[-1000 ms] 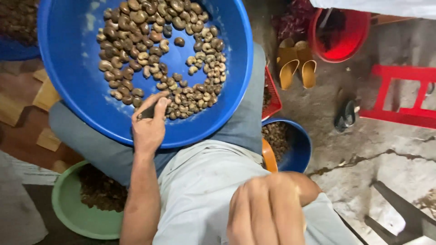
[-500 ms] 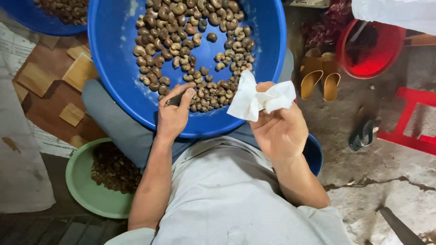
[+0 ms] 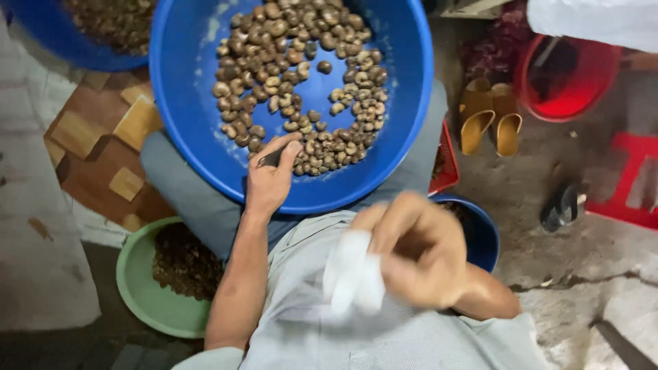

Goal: The person is manually peeling the outer layer of nuts using a small metal tool while sitting on the floor.

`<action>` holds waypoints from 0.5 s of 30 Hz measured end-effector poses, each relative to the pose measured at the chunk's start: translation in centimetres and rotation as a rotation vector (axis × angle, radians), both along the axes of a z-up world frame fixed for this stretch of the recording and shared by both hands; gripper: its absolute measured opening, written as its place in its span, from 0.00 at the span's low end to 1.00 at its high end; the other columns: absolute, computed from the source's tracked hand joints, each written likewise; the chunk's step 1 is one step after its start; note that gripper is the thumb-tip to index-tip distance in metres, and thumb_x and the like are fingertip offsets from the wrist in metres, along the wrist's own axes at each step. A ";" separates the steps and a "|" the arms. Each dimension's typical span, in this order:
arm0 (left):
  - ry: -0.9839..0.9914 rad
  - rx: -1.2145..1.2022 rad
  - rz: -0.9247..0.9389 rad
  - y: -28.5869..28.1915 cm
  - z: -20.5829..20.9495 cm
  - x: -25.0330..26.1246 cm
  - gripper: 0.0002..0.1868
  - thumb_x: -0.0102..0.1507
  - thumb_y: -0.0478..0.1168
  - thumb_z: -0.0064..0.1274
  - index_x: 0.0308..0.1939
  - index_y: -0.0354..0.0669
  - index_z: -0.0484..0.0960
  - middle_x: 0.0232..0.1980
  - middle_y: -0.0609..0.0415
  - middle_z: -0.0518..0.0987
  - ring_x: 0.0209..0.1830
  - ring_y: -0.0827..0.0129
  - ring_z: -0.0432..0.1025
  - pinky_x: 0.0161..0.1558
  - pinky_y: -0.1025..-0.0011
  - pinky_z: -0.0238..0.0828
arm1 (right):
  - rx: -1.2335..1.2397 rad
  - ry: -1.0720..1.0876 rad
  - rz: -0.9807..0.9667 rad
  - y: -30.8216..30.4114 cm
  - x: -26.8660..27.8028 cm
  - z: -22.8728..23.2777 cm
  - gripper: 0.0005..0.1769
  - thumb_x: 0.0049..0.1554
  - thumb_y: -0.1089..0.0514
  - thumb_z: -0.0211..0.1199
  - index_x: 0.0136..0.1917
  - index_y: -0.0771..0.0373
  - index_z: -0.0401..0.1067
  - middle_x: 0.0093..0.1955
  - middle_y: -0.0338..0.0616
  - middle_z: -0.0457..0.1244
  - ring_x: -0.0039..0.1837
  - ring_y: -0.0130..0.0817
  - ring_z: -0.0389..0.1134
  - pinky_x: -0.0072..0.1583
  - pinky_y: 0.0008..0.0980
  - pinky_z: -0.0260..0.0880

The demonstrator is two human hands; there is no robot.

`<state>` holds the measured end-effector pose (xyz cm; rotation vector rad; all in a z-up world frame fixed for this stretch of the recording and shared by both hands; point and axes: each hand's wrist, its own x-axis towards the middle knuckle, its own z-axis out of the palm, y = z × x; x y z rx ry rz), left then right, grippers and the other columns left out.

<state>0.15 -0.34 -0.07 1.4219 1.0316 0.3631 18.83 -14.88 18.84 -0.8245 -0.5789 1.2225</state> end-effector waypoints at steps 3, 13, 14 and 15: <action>0.011 -0.061 0.027 0.0 -0.3 0.0 0.18 0.73 0.43 0.54 0.62 0.35 0.86 0.52 0.50 0.89 0.52 0.69 0.82 0.51 0.73 0.78 | 0.044 0.174 0.306 0.4 0.4 4.1 0.10 0.62 0.67 0.63 0.53 0.63 0.63 0.57 0.59 0.66 0.53 0.41 0.70 0.56 0.34 0.74; 0.092 -0.135 0.086 0.4 1.1 0.6 0.17 0.72 0.39 0.53 0.61 0.34 0.88 0.51 0.49 0.91 0.53 0.68 0.84 0.52 0.74 0.79 | 0.167 -0.162 0.632 -1.2 4.2 6.6 0.12 0.70 0.57 0.51 0.58 0.69 0.65 0.55 0.47 0.66 0.49 0.40 0.69 0.52 0.35 0.71; 0.083 -0.125 0.090 0.4 0.8 0.7 0.17 0.72 0.39 0.53 0.61 0.34 0.88 0.51 0.49 0.91 0.53 0.68 0.84 0.52 0.74 0.79 | 0.175 -0.173 0.636 -1.5 4.4 6.1 0.12 0.70 0.57 0.51 0.58 0.69 0.65 0.55 0.47 0.66 0.49 0.40 0.69 0.52 0.35 0.71; 0.092 -0.155 0.091 0.4 0.4 0.6 0.17 0.72 0.39 0.53 0.61 0.35 0.88 0.52 0.49 0.91 0.54 0.68 0.84 0.53 0.75 0.79 | 0.227 -0.234 0.638 -1.9 4.5 5.6 0.12 0.70 0.58 0.49 0.58 0.70 0.65 0.57 0.51 0.66 0.53 0.46 0.70 0.56 0.39 0.72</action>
